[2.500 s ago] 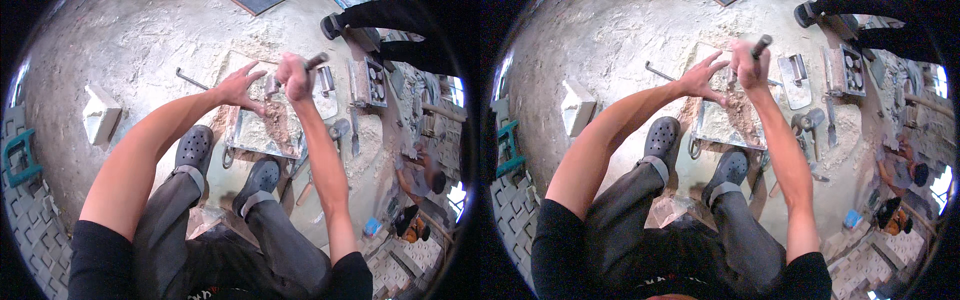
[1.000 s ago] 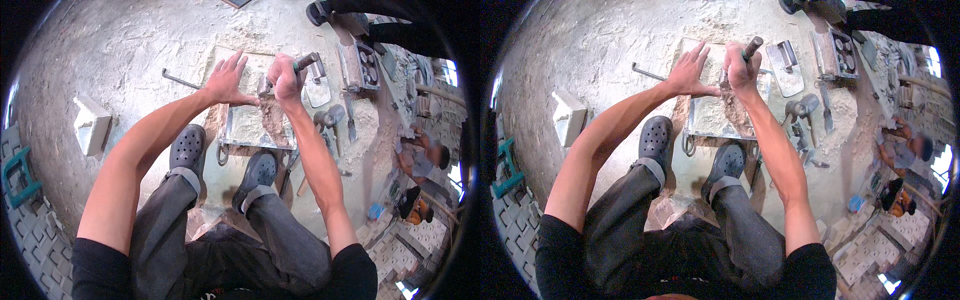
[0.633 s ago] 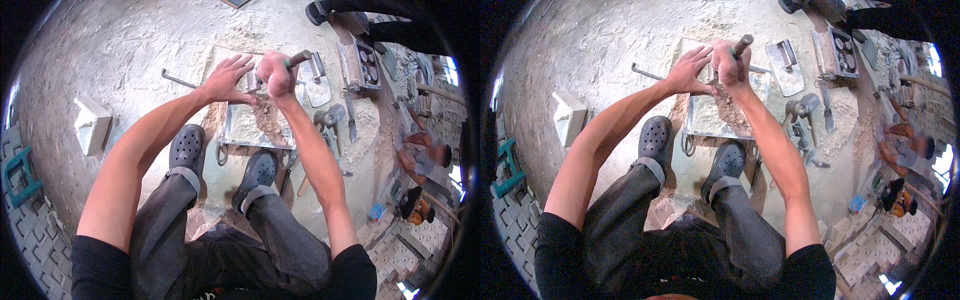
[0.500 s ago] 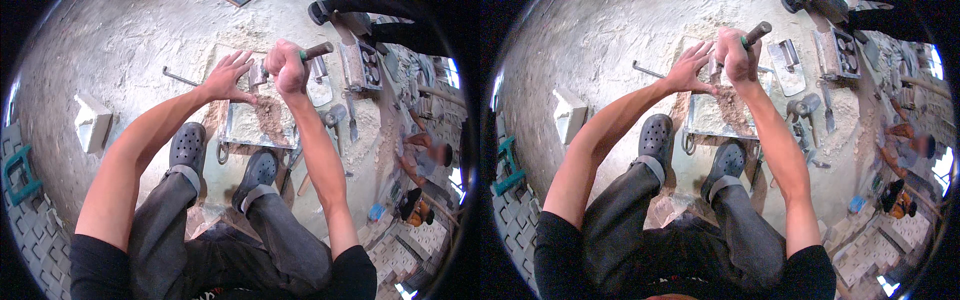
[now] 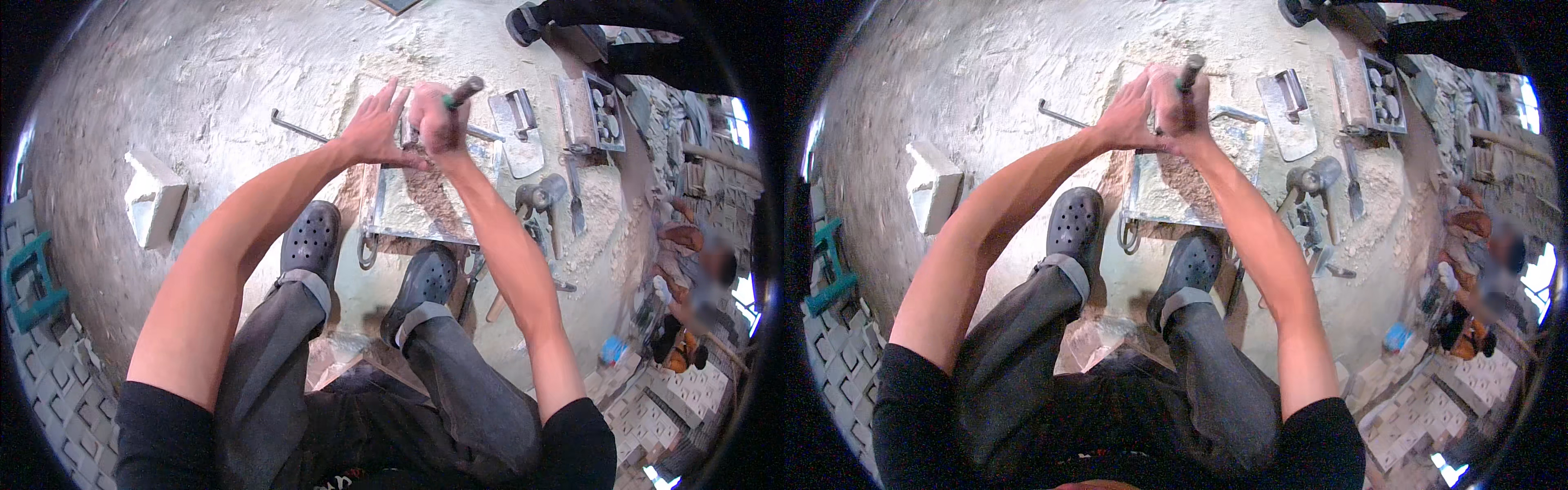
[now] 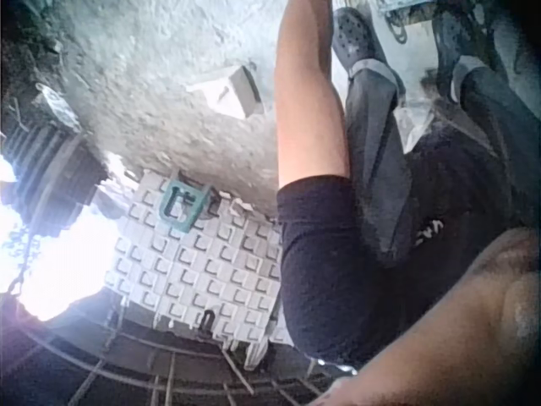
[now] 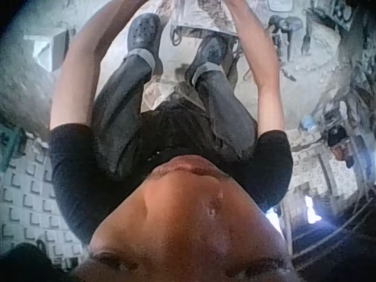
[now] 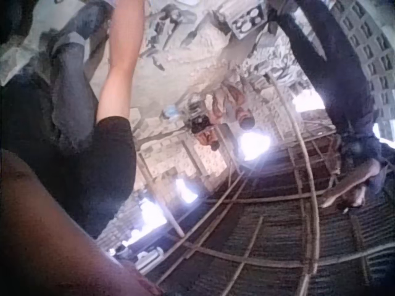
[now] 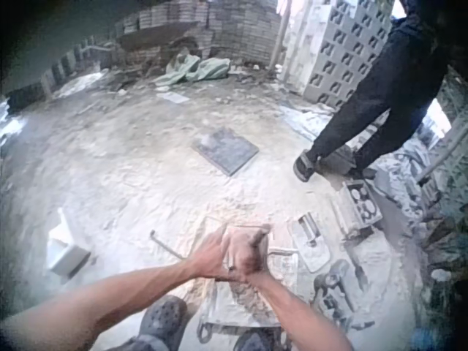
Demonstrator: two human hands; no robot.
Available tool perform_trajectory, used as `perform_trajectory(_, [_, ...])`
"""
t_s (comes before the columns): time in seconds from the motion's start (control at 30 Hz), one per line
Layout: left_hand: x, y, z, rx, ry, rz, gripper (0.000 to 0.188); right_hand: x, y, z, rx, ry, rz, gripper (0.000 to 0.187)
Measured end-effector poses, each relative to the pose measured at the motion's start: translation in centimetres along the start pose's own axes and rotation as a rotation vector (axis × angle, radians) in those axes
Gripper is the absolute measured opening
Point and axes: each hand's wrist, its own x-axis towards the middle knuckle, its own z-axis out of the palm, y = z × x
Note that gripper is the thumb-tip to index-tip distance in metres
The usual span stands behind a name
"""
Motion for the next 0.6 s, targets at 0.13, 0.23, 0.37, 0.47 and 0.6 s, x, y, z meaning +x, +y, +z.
perform_trajectory(0.13, [-0.5,-0.1,0.5,0.006,0.0,-0.006,0.158,0.9,-1.2,-0.4,0.016,0.003,0.071,0.04])
perform_trajectory(0.23, [-0.4,0.0,0.1,-0.011,0.012,-0.016,0.163,0.8,-2.0,-0.2,0.083,0.044,0.079,0.041])
perform_trajectory(0.37, [0.4,-0.5,0.4,0.032,0.029,-0.002,0.164,0.5,0.8,-0.5,-0.056,0.023,0.161,0.04])
perform_trajectory(0.47, [-0.7,1.1,0.3,0.148,-0.01,-0.11,0.163,1.7,-1.5,-1.8,0.141,0.116,0.205,0.039])
perform_trajectory(0.6, [-0.1,2.8,-0.7,0.263,-0.002,-0.114,0.157,2.9,-2.8,-4.2,0.312,0.137,0.169,0.04])
